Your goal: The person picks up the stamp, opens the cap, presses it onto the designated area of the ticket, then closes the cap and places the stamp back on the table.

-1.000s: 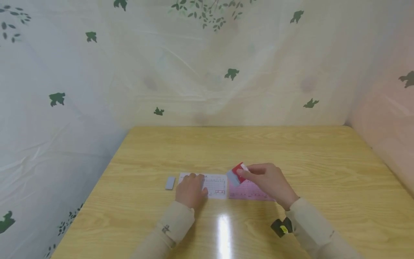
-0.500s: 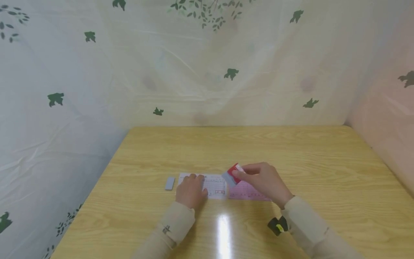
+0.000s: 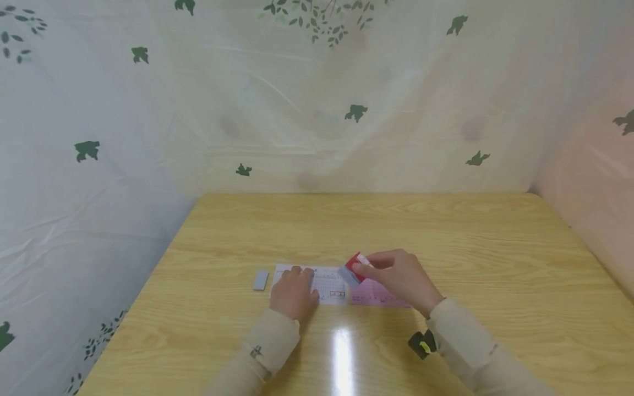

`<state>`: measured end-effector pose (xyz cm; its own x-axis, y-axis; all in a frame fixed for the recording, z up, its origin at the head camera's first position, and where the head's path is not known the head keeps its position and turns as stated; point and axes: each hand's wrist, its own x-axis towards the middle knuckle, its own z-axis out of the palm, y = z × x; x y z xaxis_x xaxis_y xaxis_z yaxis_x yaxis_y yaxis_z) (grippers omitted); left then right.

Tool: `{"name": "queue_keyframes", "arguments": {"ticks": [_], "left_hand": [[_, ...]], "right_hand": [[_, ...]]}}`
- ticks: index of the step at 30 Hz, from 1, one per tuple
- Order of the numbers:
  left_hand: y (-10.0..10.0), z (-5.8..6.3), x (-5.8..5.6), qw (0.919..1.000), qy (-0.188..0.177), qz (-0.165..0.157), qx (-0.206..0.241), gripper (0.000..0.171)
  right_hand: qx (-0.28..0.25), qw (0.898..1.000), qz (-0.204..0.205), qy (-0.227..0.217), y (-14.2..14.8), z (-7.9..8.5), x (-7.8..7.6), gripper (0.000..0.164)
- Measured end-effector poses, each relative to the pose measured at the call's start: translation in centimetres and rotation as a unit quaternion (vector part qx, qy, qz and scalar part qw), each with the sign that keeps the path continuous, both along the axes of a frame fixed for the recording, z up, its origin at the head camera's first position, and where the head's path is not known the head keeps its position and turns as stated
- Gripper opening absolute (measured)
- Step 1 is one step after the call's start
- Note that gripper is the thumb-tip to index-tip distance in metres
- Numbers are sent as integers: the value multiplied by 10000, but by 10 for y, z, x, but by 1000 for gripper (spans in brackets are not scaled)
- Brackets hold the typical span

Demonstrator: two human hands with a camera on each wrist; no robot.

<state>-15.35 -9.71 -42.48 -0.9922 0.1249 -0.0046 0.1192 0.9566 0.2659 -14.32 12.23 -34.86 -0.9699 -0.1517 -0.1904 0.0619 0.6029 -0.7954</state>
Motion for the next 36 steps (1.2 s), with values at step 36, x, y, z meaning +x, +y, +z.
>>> {"name": "queue_keyframes", "arguments": {"ticks": [36], "left_hand": [[0,3,3,9998,-182,-3,23,45]], "right_hand": [[544,9969,541,178,-14,-17,-10,48]]}}
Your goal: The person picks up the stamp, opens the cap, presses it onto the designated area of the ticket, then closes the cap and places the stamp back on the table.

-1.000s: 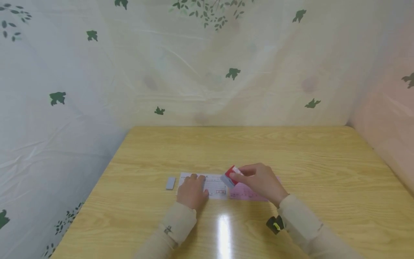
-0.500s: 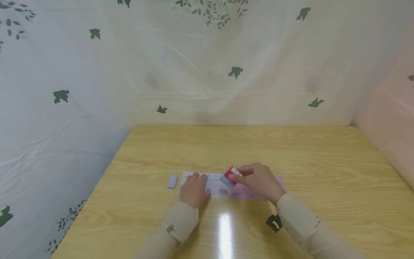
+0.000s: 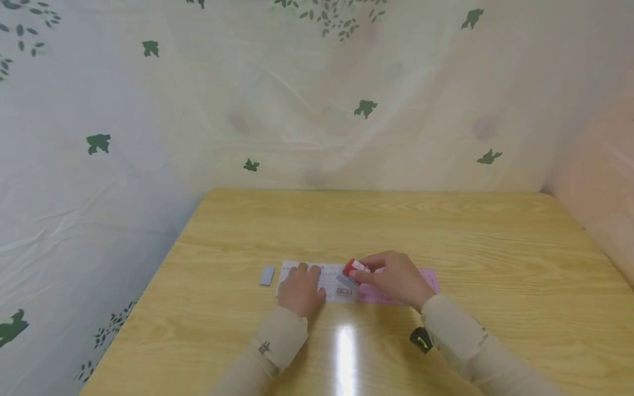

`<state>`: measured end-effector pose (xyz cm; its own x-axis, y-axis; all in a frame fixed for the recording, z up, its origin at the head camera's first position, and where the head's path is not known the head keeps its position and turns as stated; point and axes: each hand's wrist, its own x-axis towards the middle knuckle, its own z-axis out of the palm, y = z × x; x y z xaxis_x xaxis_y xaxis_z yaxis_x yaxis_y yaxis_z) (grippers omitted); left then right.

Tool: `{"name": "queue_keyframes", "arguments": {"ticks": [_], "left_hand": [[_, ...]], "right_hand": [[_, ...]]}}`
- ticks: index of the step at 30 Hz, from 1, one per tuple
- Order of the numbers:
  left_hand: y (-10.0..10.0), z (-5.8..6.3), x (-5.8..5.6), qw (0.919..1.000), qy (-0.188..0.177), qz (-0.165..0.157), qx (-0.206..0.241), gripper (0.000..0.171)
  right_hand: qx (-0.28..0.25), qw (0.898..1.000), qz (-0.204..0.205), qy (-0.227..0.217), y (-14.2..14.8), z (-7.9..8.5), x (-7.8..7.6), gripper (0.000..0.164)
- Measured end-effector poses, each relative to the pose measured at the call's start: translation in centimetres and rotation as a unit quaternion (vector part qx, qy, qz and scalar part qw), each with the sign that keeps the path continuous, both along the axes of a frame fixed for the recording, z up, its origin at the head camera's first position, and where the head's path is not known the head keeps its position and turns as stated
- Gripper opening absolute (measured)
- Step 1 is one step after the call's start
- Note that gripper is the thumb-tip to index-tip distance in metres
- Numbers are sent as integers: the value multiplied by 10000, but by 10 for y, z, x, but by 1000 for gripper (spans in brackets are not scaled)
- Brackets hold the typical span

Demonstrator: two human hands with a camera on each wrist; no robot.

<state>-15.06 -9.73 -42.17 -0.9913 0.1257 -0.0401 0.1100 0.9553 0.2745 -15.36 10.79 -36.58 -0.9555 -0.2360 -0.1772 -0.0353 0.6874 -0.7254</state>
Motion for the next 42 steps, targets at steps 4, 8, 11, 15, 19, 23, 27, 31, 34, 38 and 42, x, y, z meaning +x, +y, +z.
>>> {"name": "queue_keyframes", "arguments": {"ticks": [4,8,11,15,19,23,27,31,34,38,42], "left_hand": [[1,0,1,10000,-11,28,55,45],[2,0,2,9999,2,75,126,44],[2,-1,2,9998,-4,94,149,44],[2,-3,1,9998,-43,101,141,45],[2,-6,-2,10000,7,73,61,46],[0,-6,-3,9999,141,3,7,45],[-1,-4,-2,9998,220,-27,-17,44],[-2,-5,-2,9998,222,-11,-10,44],[-2,-4,-2,9998,206,2,-2,44],[-2,-3,-2,9998,182,-3,-17,45],[-2,-2,-1,9998,176,-19,-44,45]], "right_hand": [[120,9999,97,75,-2,-2,-1,46],[194,9997,133,95,-4,-3,0,43],[259,9995,141,97,-5,-4,0,42],[344,9993,129,67,-6,-7,-1,42],[390,9991,173,88,-7,-9,-3,40],[461,9987,204,30,-9,-10,-5,41],[518,9984,224,-62,-10,-12,-7,45],[571,9977,349,50,-11,-14,-8,44],[597,9973,414,120,-12,-14,-9,42],[652,9968,451,124,-13,-15,-10,38],[722,9961,496,90,-14,-16,-10,32]]}}
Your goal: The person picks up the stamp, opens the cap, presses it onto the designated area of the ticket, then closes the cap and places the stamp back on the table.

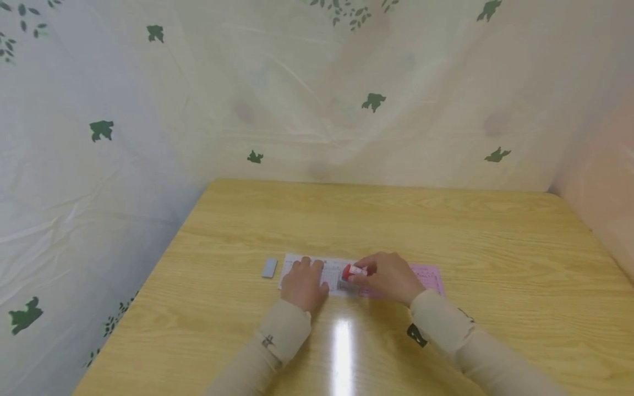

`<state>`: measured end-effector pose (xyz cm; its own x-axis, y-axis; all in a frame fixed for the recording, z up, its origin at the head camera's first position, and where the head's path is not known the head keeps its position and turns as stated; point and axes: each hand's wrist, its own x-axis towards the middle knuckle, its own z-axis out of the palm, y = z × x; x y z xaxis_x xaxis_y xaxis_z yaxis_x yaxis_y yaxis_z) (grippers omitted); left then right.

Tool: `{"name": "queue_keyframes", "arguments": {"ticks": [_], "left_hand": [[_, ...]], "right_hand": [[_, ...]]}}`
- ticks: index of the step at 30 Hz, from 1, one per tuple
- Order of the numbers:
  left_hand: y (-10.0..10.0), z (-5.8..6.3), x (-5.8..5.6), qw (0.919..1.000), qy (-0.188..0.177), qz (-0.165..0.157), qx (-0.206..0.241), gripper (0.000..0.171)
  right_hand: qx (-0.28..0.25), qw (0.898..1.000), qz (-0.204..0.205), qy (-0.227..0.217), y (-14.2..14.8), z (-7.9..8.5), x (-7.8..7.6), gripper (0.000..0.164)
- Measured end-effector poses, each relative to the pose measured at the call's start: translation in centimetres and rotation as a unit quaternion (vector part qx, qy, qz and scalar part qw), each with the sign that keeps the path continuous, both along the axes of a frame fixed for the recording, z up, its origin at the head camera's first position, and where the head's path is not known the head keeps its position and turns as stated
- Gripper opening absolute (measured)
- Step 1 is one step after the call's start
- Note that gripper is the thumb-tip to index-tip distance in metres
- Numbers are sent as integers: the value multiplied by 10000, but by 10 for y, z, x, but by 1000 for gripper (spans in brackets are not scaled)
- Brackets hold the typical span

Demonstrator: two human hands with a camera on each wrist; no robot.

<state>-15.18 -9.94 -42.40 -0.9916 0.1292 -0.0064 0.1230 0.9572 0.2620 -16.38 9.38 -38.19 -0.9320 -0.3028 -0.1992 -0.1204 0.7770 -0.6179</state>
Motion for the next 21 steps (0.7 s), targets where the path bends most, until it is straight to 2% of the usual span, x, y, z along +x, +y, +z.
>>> {"name": "queue_keyframes", "arguments": {"ticks": [7,21], "left_hand": [[0,0,1,10000,30,-10,-3,45],[1,-2,0,10000,15,36,-17,45]], "right_hand": [[20,10000,-34,-75,-4,-2,1,26],[231,9997,56,12,-11,0,2,27]]}}
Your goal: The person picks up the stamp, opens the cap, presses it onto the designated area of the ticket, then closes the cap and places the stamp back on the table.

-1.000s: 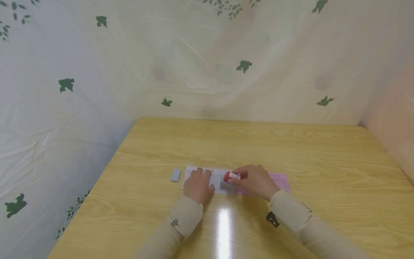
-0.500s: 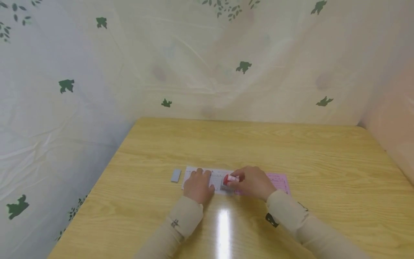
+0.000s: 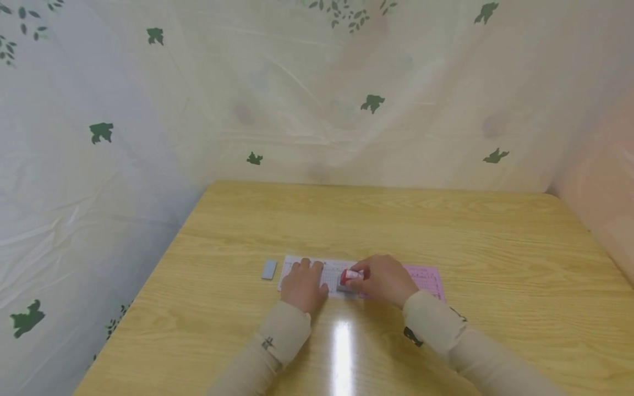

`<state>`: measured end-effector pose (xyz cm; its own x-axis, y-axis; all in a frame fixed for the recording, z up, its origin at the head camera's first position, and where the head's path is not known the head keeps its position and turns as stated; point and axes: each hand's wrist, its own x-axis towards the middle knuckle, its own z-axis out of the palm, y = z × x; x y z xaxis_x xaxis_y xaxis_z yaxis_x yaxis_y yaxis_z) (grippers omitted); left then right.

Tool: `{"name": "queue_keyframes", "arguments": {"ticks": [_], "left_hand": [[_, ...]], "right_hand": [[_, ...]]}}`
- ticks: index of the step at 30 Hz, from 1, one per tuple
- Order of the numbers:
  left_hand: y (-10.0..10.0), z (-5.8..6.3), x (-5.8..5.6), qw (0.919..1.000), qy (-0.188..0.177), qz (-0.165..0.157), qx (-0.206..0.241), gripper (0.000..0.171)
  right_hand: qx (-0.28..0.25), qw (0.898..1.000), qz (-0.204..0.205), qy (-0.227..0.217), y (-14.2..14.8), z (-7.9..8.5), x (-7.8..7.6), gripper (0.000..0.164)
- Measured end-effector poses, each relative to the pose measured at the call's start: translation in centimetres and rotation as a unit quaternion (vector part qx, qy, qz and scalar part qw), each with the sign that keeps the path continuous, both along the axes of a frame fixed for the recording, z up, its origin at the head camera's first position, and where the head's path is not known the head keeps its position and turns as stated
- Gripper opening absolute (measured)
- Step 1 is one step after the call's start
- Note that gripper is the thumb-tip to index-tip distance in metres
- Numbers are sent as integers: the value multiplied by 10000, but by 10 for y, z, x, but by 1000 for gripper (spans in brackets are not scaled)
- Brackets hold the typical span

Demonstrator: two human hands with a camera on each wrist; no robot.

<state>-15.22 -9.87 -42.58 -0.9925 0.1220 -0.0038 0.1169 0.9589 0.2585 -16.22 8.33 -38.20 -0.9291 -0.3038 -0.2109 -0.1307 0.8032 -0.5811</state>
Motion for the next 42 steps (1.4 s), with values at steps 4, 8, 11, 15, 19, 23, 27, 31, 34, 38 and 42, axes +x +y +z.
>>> {"name": "queue_keyframes", "arguments": {"ticks": [4,8,11,15,19,23,27,31,34,38,42], "left_hand": [[1,1,0,10000,-28,-3,0,45],[1,3,0,10000,-36,-11,21,45],[1,3,0,10000,6,-20,10,45],[1,2,0,10000,34,-25,-28,45],[1,2,0,10000,-1,-8,-30,45],[1,3,1,10000,9,-13,-14,45],[1,3,2,10000,40,-26,-31,45],[2,2,1,10000,52,-8,-51,45],[2,2,1,10000,66,-6,-28,45],[2,1,1,10000,83,-19,13,44],[2,1,1,10000,67,-7,22,45]], "right_hand": [[16,10000,-15,-43,-1,1,0,28],[89,9999,-36,-50,-2,1,-1,30],[128,9999,-40,-42,-3,1,-2,31],[114,9999,-50,-115,-5,1,-3,29],[117,9998,-44,-161,-7,0,-4,27],[133,9998,-38,-167,-9,1,-4,26],[206,9997,-16,-159,-10,1,-3,23],[260,9996,58,-86,-11,1,-2,19],[335,9993,138,85,-10,0,-3,16],[502,9979,249,333,-9,-2,-5,17],[631,9966,320,427,-10,-1,-5,20]]}}
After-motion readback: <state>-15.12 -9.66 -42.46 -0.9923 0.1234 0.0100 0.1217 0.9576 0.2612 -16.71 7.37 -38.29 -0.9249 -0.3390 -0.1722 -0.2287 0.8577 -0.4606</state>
